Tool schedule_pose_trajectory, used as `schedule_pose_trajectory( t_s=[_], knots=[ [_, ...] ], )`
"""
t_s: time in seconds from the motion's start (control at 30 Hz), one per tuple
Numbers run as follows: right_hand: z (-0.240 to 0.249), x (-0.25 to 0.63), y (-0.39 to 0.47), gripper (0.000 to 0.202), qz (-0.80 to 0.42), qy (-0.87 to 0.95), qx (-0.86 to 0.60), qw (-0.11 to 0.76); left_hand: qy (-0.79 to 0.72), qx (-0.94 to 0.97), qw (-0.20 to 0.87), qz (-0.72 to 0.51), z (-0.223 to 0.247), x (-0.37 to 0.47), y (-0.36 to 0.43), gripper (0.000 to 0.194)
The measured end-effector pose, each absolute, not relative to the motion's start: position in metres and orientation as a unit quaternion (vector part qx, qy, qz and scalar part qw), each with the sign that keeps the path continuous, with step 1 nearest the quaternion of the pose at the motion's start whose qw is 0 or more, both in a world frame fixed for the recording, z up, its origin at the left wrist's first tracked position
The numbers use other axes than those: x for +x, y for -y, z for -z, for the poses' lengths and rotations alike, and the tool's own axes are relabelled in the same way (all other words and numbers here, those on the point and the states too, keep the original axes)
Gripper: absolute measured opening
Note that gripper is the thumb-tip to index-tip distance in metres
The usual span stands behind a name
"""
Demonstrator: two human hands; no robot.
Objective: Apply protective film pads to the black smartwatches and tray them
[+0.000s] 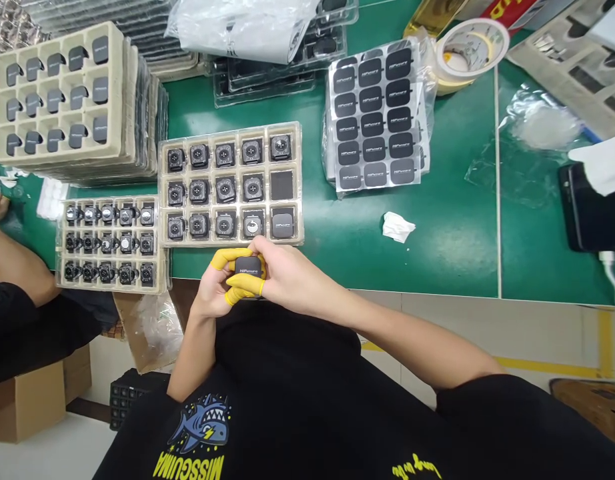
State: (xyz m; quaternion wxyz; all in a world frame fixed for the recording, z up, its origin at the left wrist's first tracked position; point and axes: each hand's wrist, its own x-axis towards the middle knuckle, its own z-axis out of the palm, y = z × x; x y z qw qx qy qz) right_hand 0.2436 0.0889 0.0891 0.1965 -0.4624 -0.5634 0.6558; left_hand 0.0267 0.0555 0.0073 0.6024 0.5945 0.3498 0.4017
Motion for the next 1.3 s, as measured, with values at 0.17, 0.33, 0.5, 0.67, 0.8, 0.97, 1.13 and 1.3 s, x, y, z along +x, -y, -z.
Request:
schedule_pose_trajectory(
  t_s=[0.17,0.33,0.5,0.67,0.8,0.97,1.13,1.3],
  knots=[
    [-0.091,0.249,-0.093,0.056,-0.708,0.534,-0.429,0.174,-0.339,0.610,0.579,-0.421,-0.004,0.024,-0.054,0.074],
    [-0.088,0.251,-0.095,0.043,-0.746,0.494,-0.399,0.201,-0.331,0.584,0.612,-0.419,0.000,0.025,-0.054,0.076],
    [-0.091,0.252,-0.099,0.037,-0.676,0.545,-0.416,0.269,-0.333,0.583,0.590,-0.448,-0.006,0.032,-0.056,0.081],
    [-0.077,0.282,-0.152,0.021,-0.420,0.649,-0.518,0.367,-0.290,0.583,0.587,-0.481,-0.022,0.028,-0.056,0.081],
    [-0.048,0.295,-0.203,0.011,-0.298,0.703,-0.574,0.296,-0.291,0.573,0.601,-0.476,-0.025,0.025,-0.049,0.078],
    [-0.023,0.286,-0.221,0.020,-0.215,0.743,-0.598,0.210,-0.313,0.564,0.604,-0.467,-0.020,0.022,-0.038,0.074],
    [-0.033,0.289,-0.203,0.020,-0.195,0.718,-0.612,0.267,-0.325,0.567,0.593,-0.471,-0.026,0.015,-0.031,0.071],
    [-0.043,0.304,-0.143,0.019,-0.260,0.715,-0.531,0.374,-0.329,0.570,0.565,-0.498,-0.046,0.012,-0.021,0.070]
  ],
)
